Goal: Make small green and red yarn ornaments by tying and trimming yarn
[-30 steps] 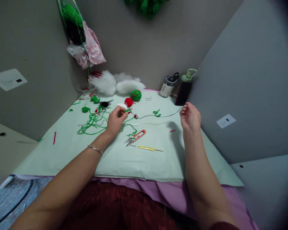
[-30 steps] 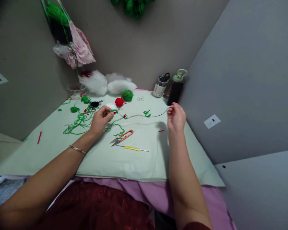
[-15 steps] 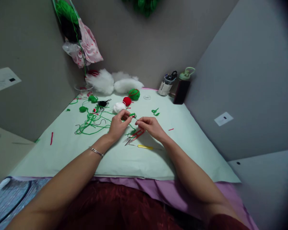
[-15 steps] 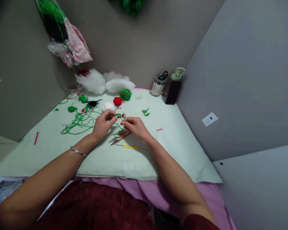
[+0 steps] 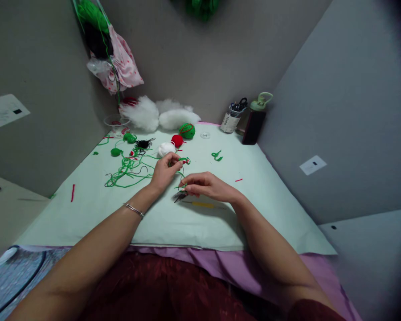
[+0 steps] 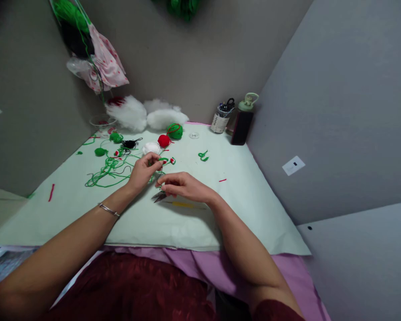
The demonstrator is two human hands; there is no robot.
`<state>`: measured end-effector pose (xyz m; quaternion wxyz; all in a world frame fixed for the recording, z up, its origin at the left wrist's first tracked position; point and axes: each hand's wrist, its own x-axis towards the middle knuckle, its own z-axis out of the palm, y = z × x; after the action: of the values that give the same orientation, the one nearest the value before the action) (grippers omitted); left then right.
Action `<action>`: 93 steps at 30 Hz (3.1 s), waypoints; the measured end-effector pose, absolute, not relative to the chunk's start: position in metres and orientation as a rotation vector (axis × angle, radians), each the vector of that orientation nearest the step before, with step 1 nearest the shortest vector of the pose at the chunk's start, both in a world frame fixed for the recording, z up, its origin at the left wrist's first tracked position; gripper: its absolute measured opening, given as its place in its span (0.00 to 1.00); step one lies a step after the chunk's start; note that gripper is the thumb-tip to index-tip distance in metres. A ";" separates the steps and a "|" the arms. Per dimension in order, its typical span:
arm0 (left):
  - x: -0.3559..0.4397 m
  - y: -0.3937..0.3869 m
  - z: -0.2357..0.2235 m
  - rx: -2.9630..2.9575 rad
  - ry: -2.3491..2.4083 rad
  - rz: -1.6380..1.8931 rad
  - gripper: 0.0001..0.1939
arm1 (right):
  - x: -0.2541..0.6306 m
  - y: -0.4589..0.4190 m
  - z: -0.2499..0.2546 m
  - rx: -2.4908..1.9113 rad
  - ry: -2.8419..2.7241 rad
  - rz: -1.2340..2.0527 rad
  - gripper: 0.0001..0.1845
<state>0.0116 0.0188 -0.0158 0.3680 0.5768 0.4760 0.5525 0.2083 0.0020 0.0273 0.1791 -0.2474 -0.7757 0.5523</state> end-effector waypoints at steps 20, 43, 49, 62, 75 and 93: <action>0.016 0.017 -0.016 1.236 0.970 1.348 0.13 | 0.211 0.012 0.022 -1.113 -1.993 0.991 0.12; 0.017 0.013 -0.010 1.419 1.039 1.334 0.11 | 0.206 0.013 0.018 -1.165 -1.989 1.021 0.11; 0.017 0.013 -0.012 1.480 1.072 1.343 0.11 | 0.206 0.015 0.016 -1.173 -1.969 1.049 0.11; 0.020 0.009 -0.019 1.794 1.091 1.429 0.03 | 0.198 0.016 0.014 -1.156 -1.586 1.459 0.10; 0.019 0.010 -0.021 1.896 1.020 1.549 0.03 | 0.204 0.016 0.017 -1.019 -1.745 1.504 0.18; 0.024 0.007 -0.015 1.523 0.819 1.181 0.08 | 0.215 0.030 0.012 -1.098 -1.471 1.599 0.17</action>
<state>0.0244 0.0074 -0.0150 0.5000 0.6299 0.3386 0.4884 0.2146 0.0302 0.0117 0.3463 -0.4230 -0.5668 0.6163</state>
